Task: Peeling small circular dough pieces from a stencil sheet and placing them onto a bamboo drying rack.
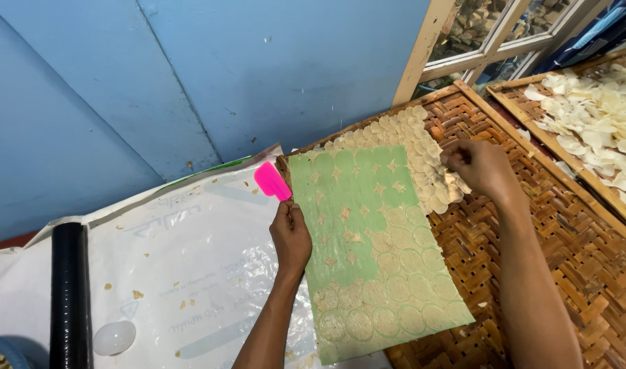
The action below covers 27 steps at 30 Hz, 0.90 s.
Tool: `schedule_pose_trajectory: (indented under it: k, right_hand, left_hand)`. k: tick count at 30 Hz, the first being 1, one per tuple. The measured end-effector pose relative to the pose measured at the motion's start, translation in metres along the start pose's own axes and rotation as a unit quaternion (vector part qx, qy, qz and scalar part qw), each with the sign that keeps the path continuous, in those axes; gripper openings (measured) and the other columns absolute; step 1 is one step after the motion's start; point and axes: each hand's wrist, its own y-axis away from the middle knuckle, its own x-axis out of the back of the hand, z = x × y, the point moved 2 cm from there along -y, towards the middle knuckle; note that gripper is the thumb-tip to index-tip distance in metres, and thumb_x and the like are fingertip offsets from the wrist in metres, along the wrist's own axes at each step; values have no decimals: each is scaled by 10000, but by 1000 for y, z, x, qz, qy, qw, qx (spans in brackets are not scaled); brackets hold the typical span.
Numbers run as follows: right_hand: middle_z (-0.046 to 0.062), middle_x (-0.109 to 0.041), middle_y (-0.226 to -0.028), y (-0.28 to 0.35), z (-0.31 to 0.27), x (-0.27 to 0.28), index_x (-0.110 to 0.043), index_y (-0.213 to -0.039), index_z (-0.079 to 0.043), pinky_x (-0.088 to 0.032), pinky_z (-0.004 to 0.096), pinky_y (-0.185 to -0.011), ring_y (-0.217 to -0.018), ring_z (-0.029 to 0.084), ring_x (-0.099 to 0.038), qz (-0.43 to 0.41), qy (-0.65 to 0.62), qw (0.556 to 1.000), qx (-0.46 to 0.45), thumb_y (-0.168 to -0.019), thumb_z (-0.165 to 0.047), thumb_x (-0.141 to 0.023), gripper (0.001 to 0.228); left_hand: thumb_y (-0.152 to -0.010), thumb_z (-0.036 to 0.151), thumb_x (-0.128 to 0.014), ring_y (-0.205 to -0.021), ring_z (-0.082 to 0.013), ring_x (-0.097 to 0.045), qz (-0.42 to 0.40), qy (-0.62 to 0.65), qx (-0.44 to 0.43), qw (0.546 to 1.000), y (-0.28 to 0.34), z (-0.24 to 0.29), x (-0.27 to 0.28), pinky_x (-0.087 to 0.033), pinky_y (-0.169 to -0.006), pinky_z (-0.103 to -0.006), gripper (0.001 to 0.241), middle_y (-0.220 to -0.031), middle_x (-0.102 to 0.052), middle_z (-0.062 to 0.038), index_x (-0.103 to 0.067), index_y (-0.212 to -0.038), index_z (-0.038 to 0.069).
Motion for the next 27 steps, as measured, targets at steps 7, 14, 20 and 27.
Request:
schedule_pose_trajectory:
  k: [7,14,20,27]
  right_hand:
    - [95,-787,-870,-86,20,-9,-806,-1038,-105,-545,405,-689,-702,200,-692,-35,20,999,2,-926,-297,-759,227]
    - [103,-784,-965,-158,39,-40,-791,-1097,-55,-562,368,-686,-788,174,-692,-108,-184,977,-6,-909,-263,-776,281]
    - [69,-766,-961,-178,69,-76,-763,-1133,-49,-560,319,-653,-777,151,-684,-44,-264,959,-88,-924,-262,-777,299]
    - [94,-757,-932,-152,57,-74,-724,-1157,-50,-502,253,-489,-610,92,-651,34,-335,934,-121,-914,-229,-785,308]
  left_hand:
    - [-1032,140,-494,-578,-90,-375,1,6,-22,1000,0,-3,-1,-338,-532,-319,216,-618,-432,-16,-591,-909,-9]
    - [-1025,140,-501,-570,-96,-383,5,-7,-19,1000,0,-2,-1,-345,-528,-322,209,-608,-432,-30,-593,-914,-11]
    - [-1030,138,-490,-565,-95,-395,-4,-17,-22,1000,-2,-8,-1,-356,-532,-316,213,-610,-445,-32,-602,-922,-8]
    - [-1022,128,-502,-548,-81,-375,-3,-5,-1,1000,-1,0,-2,-331,-513,-315,195,-590,-447,-14,-611,-938,-10]
